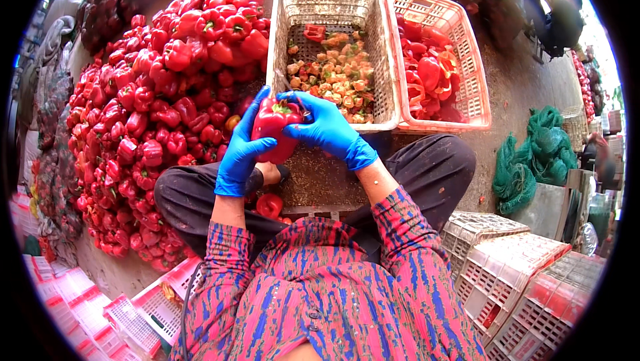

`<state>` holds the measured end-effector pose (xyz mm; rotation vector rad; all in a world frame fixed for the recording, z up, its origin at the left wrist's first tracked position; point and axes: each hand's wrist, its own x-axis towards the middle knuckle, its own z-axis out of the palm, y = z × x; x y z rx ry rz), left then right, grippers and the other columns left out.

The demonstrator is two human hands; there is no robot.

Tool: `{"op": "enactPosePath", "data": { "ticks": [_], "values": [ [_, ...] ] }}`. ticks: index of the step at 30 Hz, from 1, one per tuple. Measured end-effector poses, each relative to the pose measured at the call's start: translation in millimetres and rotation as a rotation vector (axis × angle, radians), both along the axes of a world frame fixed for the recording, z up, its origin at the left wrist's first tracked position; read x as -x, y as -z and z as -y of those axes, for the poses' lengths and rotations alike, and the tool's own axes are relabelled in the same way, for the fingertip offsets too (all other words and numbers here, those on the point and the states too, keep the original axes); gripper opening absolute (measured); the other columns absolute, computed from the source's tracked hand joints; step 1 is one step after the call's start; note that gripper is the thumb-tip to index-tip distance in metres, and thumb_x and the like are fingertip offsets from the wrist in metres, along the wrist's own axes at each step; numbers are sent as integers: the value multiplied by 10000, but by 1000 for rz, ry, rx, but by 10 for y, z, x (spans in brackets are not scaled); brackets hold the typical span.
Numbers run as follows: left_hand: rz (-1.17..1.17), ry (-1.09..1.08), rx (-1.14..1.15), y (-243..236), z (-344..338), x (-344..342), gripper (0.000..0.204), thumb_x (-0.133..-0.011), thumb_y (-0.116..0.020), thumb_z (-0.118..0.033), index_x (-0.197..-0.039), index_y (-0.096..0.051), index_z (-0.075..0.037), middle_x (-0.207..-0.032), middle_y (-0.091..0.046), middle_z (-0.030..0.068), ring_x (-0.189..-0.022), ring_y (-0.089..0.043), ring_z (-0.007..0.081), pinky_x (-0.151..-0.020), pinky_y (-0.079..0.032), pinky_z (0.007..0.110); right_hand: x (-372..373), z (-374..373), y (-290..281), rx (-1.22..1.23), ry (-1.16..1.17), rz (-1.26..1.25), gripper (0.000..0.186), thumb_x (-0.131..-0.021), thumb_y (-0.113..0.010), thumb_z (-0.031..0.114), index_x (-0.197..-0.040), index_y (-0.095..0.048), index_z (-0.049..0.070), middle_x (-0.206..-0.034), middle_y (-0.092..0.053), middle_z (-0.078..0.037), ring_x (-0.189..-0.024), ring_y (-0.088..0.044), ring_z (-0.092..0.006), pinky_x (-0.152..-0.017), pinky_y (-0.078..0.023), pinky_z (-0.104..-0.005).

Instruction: The person, wearing blue gloves, picks up a red bell pepper from a large pile on the floor, uses a small knife to cut around the stem, pulls the core out, and places the core into a plastic basket while putting the cleaned pepper into a separate plastic basket.

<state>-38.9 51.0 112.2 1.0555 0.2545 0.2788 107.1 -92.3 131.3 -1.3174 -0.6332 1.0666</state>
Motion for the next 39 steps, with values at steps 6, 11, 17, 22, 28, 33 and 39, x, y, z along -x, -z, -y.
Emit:
{"op": "enactPosePath", "data": {
  "ticks": [6, 11, 17, 22, 28, 33, 39],
  "values": [
    [-52, -230, 53, 307, 200, -36, 651, -779, -707, -86, -1380, -463, -30, -1262, -568, 93, -1130, -576, 191, -997, -470, 325, 144, 87, 222, 46, 217, 97, 336, -926, -660, 202, -1201, -605, 16, -1028, -673, -60, -791, -628, -91, -648, -531, -244],
    [-123, -416, -44, 477, 307, -38, 580, -790, -721, -90, -1313, -476, -28, -1202, -563, 79, -1072, -582, 173, -947, -493, 307, 421, 324, 325, 133, 230, -97, 323, -1011, -507, 293, -977, -651, 7, -725, -630, -52, -485, -562, -102, -445, -448, -225],
    [-161, -441, -168, 588, 348, -76, 600, -774, -769, -87, -1284, -460, -27, -1149, -561, 78, -1014, -578, 150, -888, -510, 297, 513, 303, 299, 292, 114, -109, 340, -1025, -466, 292, -957, -628, 1, -649, -604, -65, -442, -552, -127, -417, -440, -261],
    [-133, -491, -178, 608, 408, -122, 593, -778, -763, -67, -1293, -475, -15, -1169, -558, 79, -1017, -571, 147, -892, -506, 295, 577, 268, 368, 348, 158, -35, 343, -1024, -460, 285, -949, -622, -8, -611, -592, -78, -441, -560, -142, -426, -455, -288],
    [-94, -655, -102, 619, 374, -185, 489, -837, -724, -92, -1274, -518, -19, -1163, -564, 54, -1036, -557, 147, -946, -460, 302, 715, 397, 347, 511, 0, 254, 332, -987, -498, 302, -904, -625, 7, -632, -606, -167, -505, -620, -278, -513, -507, -398],
    [-90, -761, 140, 502, 232, -131, 451, -906, -680, -206, -1290, -506, -46, -1185, -562, 47, -1077, -543, 167, -960, -445, 312, 792, 730, 494, 479, 211, 391, 238, -935, -587, 254, -865, -653, 35, -731, -638, -206, -632, -643, -320, -619, -506, -390],
    [28, -362, 122, 363, 583, -194, 567, -912, -676, -225, -1389, -434, -38, -1264, -530, 77, -1148, -535, 171, -1003, -438, 318, 295, 214, 529, 10, 322, 307, 760, -773, -818, 323, -1396, -460, 74, -1033, -662, -60, -813, -615, -125, -699, -520, -279]
  ]
}}
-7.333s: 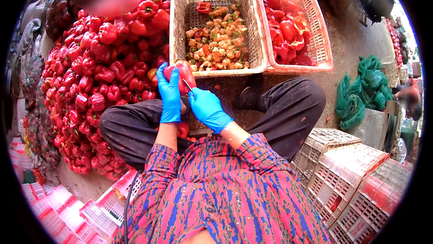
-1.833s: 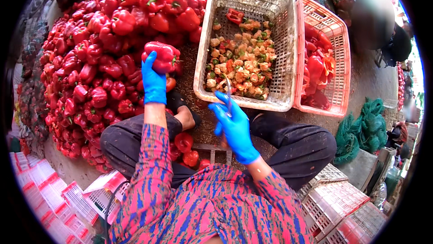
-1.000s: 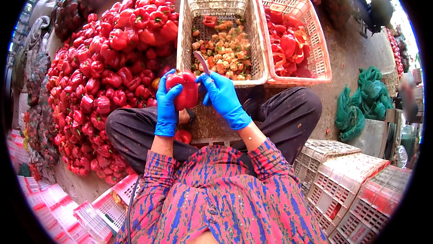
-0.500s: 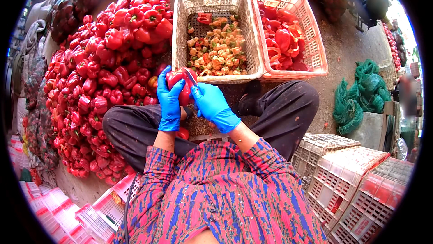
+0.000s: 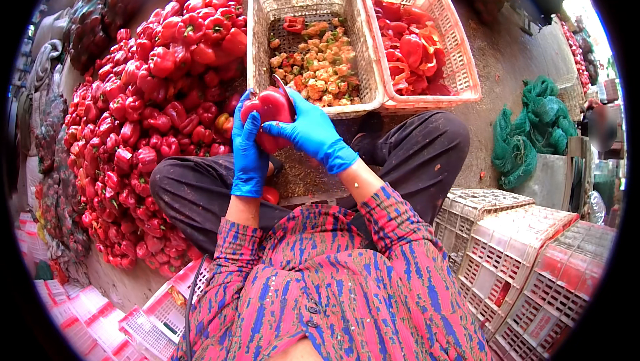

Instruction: The person, wearing blue gloves, picks up a red bell pepper from a large pile on the floor, uses a small knife to cut around the stem, pulls the core out, and places the core into a plastic basket while putting the cleaned pepper into a separate plastic basket.

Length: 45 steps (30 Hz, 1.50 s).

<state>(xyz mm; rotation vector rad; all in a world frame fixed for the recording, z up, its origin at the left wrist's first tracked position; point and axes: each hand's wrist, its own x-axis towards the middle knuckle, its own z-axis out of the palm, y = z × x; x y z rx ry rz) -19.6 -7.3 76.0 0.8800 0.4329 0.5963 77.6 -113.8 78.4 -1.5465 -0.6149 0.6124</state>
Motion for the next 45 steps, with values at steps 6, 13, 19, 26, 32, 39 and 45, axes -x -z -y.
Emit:
{"op": "enactPosePath", "data": {
  "ticks": [6, 13, 19, 26, 32, 39, 45],
  "values": [
    [-268, 279, -106, -82, -146, 175, 644, -753, -788, -23, -1317, -479, -49, -1194, -600, 88, -1046, -610, 181, -902, -523, 302, 41, 245, -145, 51, -145, -324, 604, -784, -803, 269, -1276, -555, 21, -1063, -674, -79, -944, -625, -136, -860, -516, -308],
    [-205, 382, -80, -17, -58, 247, 564, -725, -739, -21, -1254, -545, 5, -1181, -623, 93, -1082, -605, 190, -968, -481, 321, -78, 530, -105, 71, -286, -498, 485, -814, -740, 217, -1232, -601, 14, -1022, -659, -26, -908, -607, -103, -830, -504, -269],
    [-12, 395, 431, 23, -53, 158, 598, -754, -712, -78, -1308, -502, 11, -1240, -600, 127, -1156, -578, 224, -1031, -435, 346, -45, 545, 141, -95, -121, -635, 462, -798, -699, 168, -1211, -605, -16, -1046, -679, -68, -904, -630, -124, -814, -517, -280],
    [-266, 33, 472, 816, -145, 1, 400, -882, -696, -170, -1233, -548, -48, -1161, -624, 128, -1029, -631, 265, -896, -535, 373, 258, 322, 365, 7, 220, -102, 393, -752, -731, 177, -1113, -632, 56, -850, -699, -145, -768, -697, -193, -698, -542, -345],
    [-179, 115, 647, 580, -348, -209, 523, -918, -641, -372, -1288, -532, -19, -1192, -626, 176, -1065, -619, 314, -961, -496, 465, 252, 673, -334, 128, 246, 485, 371, -762, -764, 178, -1089, -606, 99, -813, -645, -157, -730, -675, -343, -613, -515, -404],
    [136, 508, 502, 286, 1, -273, 662, -937, -574, -407, -1454, -352, -57, -1361, -514, 195, -1095, -609, 373, -847, -555, 471, -1176, 1264, -844, 533, 500, 544, 675, -789, -789, 320, -1346, -505, 67, -1159, -650, -159, -961, -672, -245, -815, -530, -388],
    [-43, 516, 419, 101, 175, -144, 621, -856, -633, -280, -1376, -410, -23, -1268, -567, 162, -1080, -622, 304, -810, -563, 430, -546, 637, -578, 191, -332, 735, 865, -726, -799, 228, -1473, -375, 132, -1416, -489, -154, -1175, -592, -308, -962, -504, -371]
  ]
}}
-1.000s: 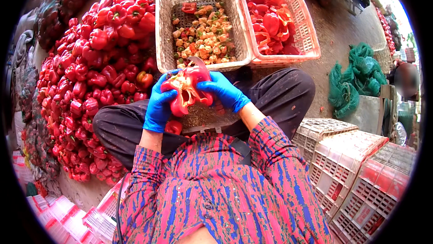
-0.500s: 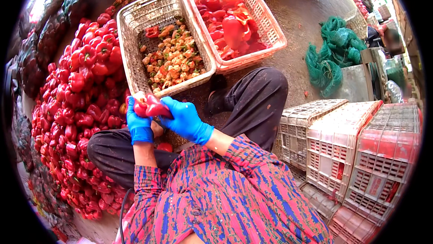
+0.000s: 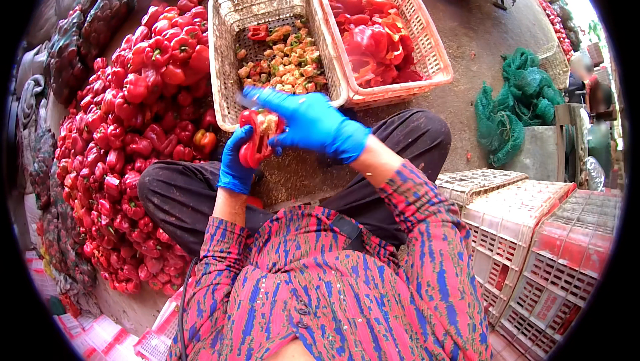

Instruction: The person, wearing blue gloves, picks up a red bell pepper from a large pile on the floor, uses a small knife to cut around the stem, pulls the core out, and places the core into a plastic basket while putting the cleaned pepper into a separate plastic basket.

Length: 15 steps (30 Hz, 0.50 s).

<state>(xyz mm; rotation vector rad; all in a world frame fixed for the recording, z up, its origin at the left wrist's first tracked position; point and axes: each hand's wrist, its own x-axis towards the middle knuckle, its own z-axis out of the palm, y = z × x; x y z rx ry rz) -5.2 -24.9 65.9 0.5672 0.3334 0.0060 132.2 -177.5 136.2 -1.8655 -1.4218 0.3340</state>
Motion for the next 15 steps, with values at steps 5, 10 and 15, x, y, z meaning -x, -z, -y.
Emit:
{"op": "enactPosePath", "data": {
  "ticks": [5, 10, 15],
  "values": [
    [-49, 61, -64, -10, -6, 207, 536, -868, -600, -241, -1348, -458, -50, -1168, -616, 150, -958, -660, 279, -692, -595, 434, 155, -135, 262, 134, -62, 106, 645, -771, -729, 266, -1345, -489, 99, -1146, -623, -183, -900, -653, -371, -722, -532, -442],
    [-49, 73, -51, 9, -50, 248, 465, -862, -643, -245, -1242, -539, 2, -1041, -656, 133, -844, -683, 251, -678, -597, 380, 390, -143, 646, -170, 124, -1, 499, -811, -703, 267, -1238, -541, 66, -981, -653, -195, -841, -678, -335, -693, -548, -399],
    [5, 186, -9, 0, -120, 292, 502, -860, -637, -209, -1286, -503, 21, -1052, -658, 166, -837, -692, 272, -647, -596, 347, 430, -169, 922, -158, 410, -1060, 358, -915, -643, 312, -1124, -593, 26, -859, -647, -61, -638, -604, -105, -534, -495, -260]
  ]
}}
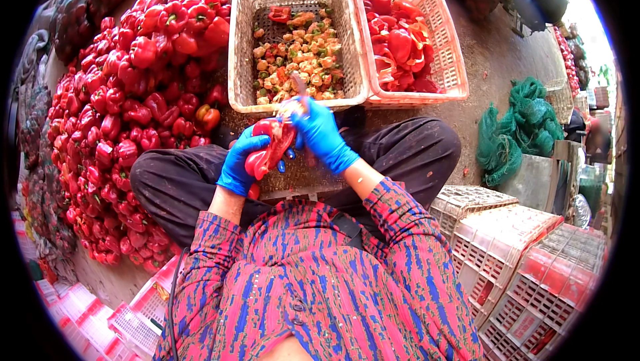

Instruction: The person, wearing blue gloves, picks up a red bell pepper from a large pile on the floor, uses a small knife to cut around the stem, pulls the core out, and places the core into a plastic basket while putting the cleaned pepper into a separate plastic basket.

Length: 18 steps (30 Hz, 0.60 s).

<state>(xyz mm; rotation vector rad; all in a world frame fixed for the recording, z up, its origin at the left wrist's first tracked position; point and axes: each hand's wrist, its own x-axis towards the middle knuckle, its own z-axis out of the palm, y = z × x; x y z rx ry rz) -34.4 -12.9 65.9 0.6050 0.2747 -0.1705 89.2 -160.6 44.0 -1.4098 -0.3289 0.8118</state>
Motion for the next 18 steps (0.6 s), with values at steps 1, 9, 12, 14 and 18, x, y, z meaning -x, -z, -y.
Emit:
{"op": "enactPosePath", "data": {
  "ticks": [1, 9, 12, 14, 18],
  "values": [
    [6, 11, -41, -13, -13, -5, 527, -854, -643, -219, -1300, -493, 16, -1068, -651, 175, -826, -694, 284, -622, -600, 358, -30, -5, 8, -69, -34, -122, 365, -917, -646, 325, -1131, -589, 35, -876, -647, -49, -637, -591, -88, -511, -471, -235],
    [-35, 62, 6, 27, -94, 98, 524, -860, -655, -221, -1307, -484, -6, -1054, -642, 148, -770, -683, 237, -586, -582, 337, -316, -60, -452, 54, -613, 91, 530, -843, -726, 170, -1331, -543, 71, -1174, -644, -68, -1071, -593, -142, -920, -484, -316],
    [-50, -17, 87, 204, -8, 81, 487, -885, -649, -249, -1281, -496, -10, -1038, -646, 140, -761, -686, 242, -584, -584, 346, -249, -103, -451, 246, -583, 630, 481, -821, -690, 86, -1285, -562, 66, -1199, -634, -151, -1098, -638, -289, -924, -503, -363],
    [-100, -117, 184, 277, 59, -3, 478, -883, -647, -242, -1277, -501, -13, -1024, -644, 148, -754, -687, 253, -572, -590, 362, -235, -200, -284, 352, -393, 990, 485, -808, -676, 57, -1279, -571, 101, -1200, -626, -162, -1054, -638, -349, -903, -512, -397],
    [-2, -217, 231, 290, 189, -105, 508, -909, -627, -243, -1329, -463, -9, -1133, -612, 202, -882, -677, 339, -712, -597, 475, -641, -517, 10, 162, 72, 1083, 534, -861, -696, 128, -1364, -519, 124, -1166, -657, -120, -951, -681, -219, -634, -547, -375]
  ]
}}
